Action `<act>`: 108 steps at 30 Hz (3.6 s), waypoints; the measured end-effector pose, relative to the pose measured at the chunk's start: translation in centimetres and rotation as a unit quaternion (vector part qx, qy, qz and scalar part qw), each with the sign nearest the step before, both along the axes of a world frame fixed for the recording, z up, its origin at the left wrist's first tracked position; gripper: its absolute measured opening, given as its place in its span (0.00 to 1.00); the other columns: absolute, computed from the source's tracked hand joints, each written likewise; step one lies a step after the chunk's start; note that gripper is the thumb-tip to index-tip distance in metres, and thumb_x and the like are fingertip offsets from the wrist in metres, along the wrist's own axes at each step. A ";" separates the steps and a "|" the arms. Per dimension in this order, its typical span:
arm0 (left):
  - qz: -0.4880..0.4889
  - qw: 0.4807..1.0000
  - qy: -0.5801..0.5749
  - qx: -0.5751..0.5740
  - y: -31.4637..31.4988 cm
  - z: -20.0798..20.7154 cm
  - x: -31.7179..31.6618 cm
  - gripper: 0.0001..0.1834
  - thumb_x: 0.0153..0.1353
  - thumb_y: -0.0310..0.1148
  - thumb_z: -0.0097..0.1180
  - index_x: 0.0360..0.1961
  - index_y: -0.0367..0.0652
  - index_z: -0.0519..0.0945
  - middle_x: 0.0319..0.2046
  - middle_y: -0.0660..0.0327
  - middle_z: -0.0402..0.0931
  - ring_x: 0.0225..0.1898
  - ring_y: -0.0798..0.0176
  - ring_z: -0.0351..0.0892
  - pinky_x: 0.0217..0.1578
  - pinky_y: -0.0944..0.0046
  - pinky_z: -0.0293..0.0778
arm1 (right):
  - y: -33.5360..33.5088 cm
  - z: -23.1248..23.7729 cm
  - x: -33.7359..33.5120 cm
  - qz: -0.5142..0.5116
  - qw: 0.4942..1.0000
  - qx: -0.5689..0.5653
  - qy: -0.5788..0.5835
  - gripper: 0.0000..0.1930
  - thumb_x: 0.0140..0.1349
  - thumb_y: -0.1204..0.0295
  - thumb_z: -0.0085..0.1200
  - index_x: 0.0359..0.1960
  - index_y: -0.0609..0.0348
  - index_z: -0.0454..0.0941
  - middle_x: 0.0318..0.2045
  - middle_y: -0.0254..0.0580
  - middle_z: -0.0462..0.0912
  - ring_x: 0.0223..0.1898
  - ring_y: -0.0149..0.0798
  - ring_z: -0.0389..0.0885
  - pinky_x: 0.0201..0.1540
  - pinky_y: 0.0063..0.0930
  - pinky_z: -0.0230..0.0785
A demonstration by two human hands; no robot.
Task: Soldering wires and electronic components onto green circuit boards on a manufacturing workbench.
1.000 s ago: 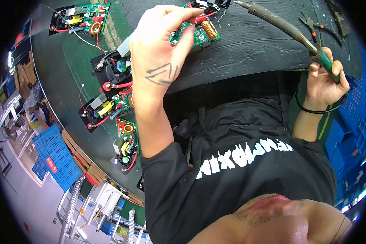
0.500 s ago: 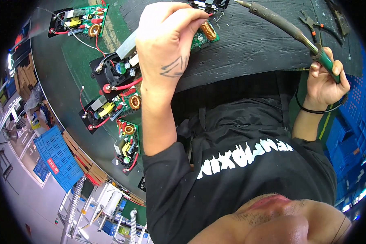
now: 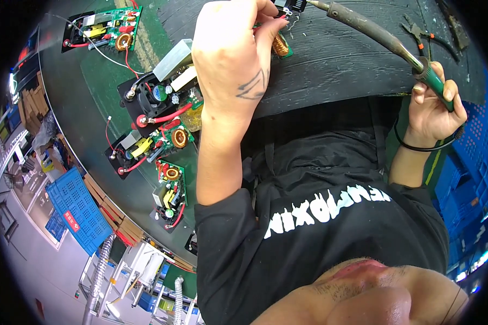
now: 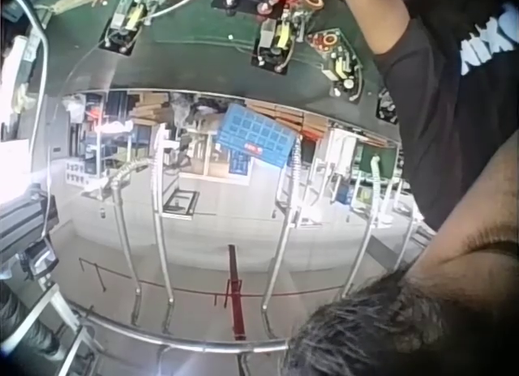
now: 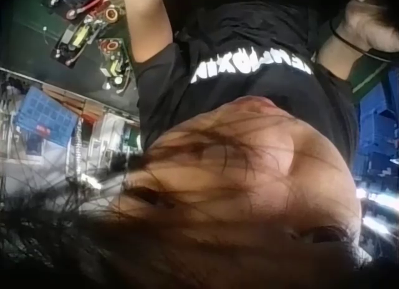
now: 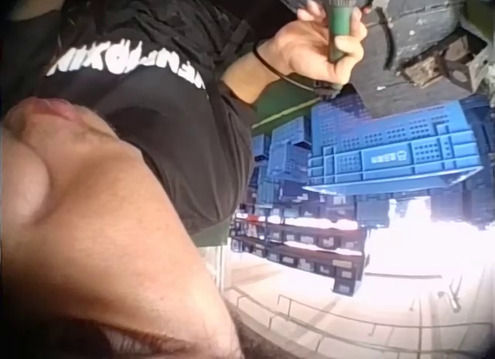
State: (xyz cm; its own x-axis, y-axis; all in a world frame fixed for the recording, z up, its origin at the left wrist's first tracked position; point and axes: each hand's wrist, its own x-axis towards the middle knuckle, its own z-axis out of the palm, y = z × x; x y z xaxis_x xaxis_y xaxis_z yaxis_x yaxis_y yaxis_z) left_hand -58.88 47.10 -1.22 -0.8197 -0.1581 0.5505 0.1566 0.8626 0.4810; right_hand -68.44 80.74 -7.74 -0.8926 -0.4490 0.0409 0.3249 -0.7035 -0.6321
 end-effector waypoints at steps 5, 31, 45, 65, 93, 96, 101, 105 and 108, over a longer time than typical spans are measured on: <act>0.006 1.000 -0.017 0.023 -0.1 0.2 0.0 0.16 0.50 0.20 0.72 0.41 0.38 0.83 0.28 0.57 0.82 0.32 0.56 0.81 0.37 0.60 0.75 | 0.1 0.0 0.0 0.002 1.000 0.005 -0.003 0.20 0.71 0.56 0.38 0.34 0.54 0.80 0.62 0.68 0.76 0.40 0.62 0.86 0.36 0.37 0.81; 0.002 0.996 -0.080 0.025 -1.2 0.4 0.3 0.21 0.49 0.21 0.73 0.46 0.41 0.84 0.29 0.59 0.83 0.35 0.55 0.80 0.40 0.59 0.75 | -0.5 0.9 0.7 0.028 0.999 -0.010 0.014 0.19 0.71 0.55 0.40 0.32 0.54 0.77 0.63 0.68 0.74 0.39 0.63 0.86 0.37 0.39 0.83; 0.003 0.994 -0.103 0.044 -1.4 0.2 0.1 0.18 0.48 0.20 0.71 0.41 0.42 0.83 0.27 0.59 0.81 0.34 0.55 0.79 0.40 0.58 0.74 | 0.7 0.7 0.3 0.021 0.999 -0.021 0.020 0.19 0.71 0.54 0.41 0.32 0.53 0.79 0.63 0.68 0.74 0.41 0.62 0.85 0.37 0.36 0.80; 0.023 0.987 -0.111 0.114 -1.0 0.1 0.0 0.16 0.55 0.19 0.67 0.45 0.38 0.79 0.30 0.53 0.83 0.33 0.54 0.85 0.38 0.59 0.78 | 1.4 0.3 0.8 -0.005 0.999 -0.032 0.021 0.19 0.71 0.55 0.41 0.32 0.53 0.79 0.62 0.69 0.75 0.40 0.61 0.84 0.37 0.36 0.78; 0.000 0.916 -0.184 0.357 -4.2 0.4 0.2 0.04 0.66 0.18 0.59 0.39 0.32 0.84 0.32 0.62 0.84 0.35 0.70 0.82 0.39 0.70 0.77 | 1.5 0.6 0.4 -0.010 1.000 -0.019 0.018 0.19 0.71 0.55 0.40 0.32 0.53 0.79 0.63 0.69 0.75 0.41 0.61 0.85 0.37 0.36 0.79; 0.005 0.938 -0.189 0.291 -4.4 -0.1 0.7 0.05 0.67 0.24 0.61 0.42 0.35 0.85 0.33 0.63 0.84 0.36 0.72 0.81 0.41 0.71 0.76 | 1.7 0.7 0.4 -0.016 0.999 -0.024 0.019 0.20 0.71 0.55 0.40 0.32 0.53 0.79 0.63 0.69 0.74 0.41 0.62 0.85 0.38 0.37 0.78; 0.025 0.961 -0.201 0.188 -4.3 -0.1 1.1 0.06 0.70 0.29 0.61 0.42 0.36 0.84 0.31 0.66 0.83 0.35 0.76 0.80 0.42 0.72 0.75 | 2.0 0.8 0.6 -0.023 0.999 -0.025 0.017 0.19 0.71 0.55 0.40 0.32 0.53 0.79 0.63 0.69 0.74 0.41 0.61 0.85 0.39 0.37 0.78; 0.047 0.967 -0.182 0.169 -3.3 0.1 1.2 0.06 0.67 0.28 0.62 0.41 0.39 0.85 0.28 0.58 0.86 0.31 0.65 0.87 0.38 0.66 0.78 | 1.9 0.8 0.6 -0.022 0.999 -0.027 0.019 0.19 0.71 0.55 0.40 0.33 0.53 0.79 0.64 0.69 0.74 0.41 0.61 0.85 0.39 0.37 0.78; 0.067 0.957 -0.208 0.189 -2.6 0.3 1.7 0.06 0.69 0.29 0.62 0.41 0.36 0.85 0.31 0.66 0.84 0.35 0.75 0.79 0.41 0.72 0.75 | 1.9 0.9 0.5 -0.016 0.999 -0.028 0.018 0.19 0.71 0.55 0.40 0.32 0.53 0.79 0.63 0.69 0.74 0.41 0.61 0.85 0.38 0.37 0.78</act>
